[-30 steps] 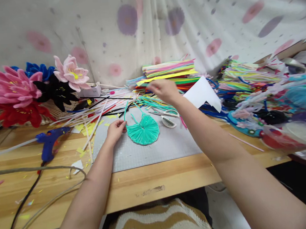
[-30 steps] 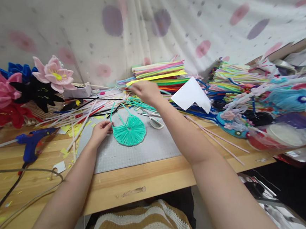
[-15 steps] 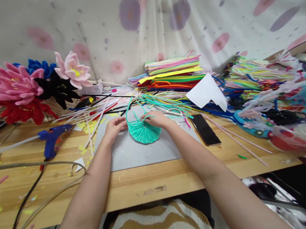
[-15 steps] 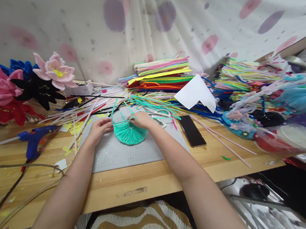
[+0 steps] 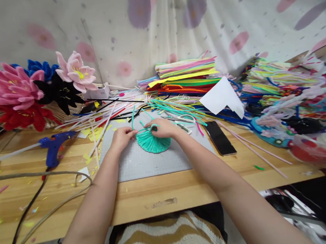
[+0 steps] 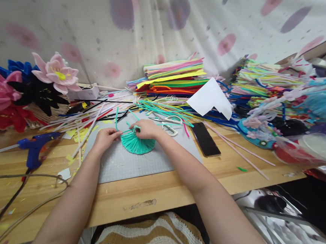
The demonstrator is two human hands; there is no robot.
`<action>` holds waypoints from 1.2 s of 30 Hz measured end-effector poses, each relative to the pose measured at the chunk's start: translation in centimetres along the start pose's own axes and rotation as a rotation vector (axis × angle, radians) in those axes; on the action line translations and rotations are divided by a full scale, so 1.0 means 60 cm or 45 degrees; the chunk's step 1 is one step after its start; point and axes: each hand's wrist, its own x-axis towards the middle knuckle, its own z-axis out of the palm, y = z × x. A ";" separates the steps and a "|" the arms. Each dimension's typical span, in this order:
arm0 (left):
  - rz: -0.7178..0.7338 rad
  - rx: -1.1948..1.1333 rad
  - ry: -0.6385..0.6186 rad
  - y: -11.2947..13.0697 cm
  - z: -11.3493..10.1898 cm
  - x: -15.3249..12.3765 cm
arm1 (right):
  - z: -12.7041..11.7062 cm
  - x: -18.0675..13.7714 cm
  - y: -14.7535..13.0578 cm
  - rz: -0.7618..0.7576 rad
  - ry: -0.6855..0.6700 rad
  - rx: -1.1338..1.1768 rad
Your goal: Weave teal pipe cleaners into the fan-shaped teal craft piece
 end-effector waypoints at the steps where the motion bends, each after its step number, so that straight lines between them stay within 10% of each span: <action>1: 0.032 0.055 0.013 0.001 0.002 -0.001 | -0.002 0.002 -0.002 -0.008 -0.052 0.041; 5: -0.042 -0.046 0.019 0.007 0.019 -0.003 | -0.007 0.016 -0.012 -0.016 -0.212 0.254; 12: -0.206 -0.588 0.017 0.011 0.034 -0.005 | 0.021 0.033 -0.006 0.151 0.117 0.433; 21: 0.041 -0.081 0.104 0.001 0.030 -0.005 | 0.021 0.029 0.001 0.135 0.147 0.414; 36: -0.116 -0.194 -0.187 0.025 0.032 -0.017 | 0.002 0.025 0.002 0.044 0.166 0.239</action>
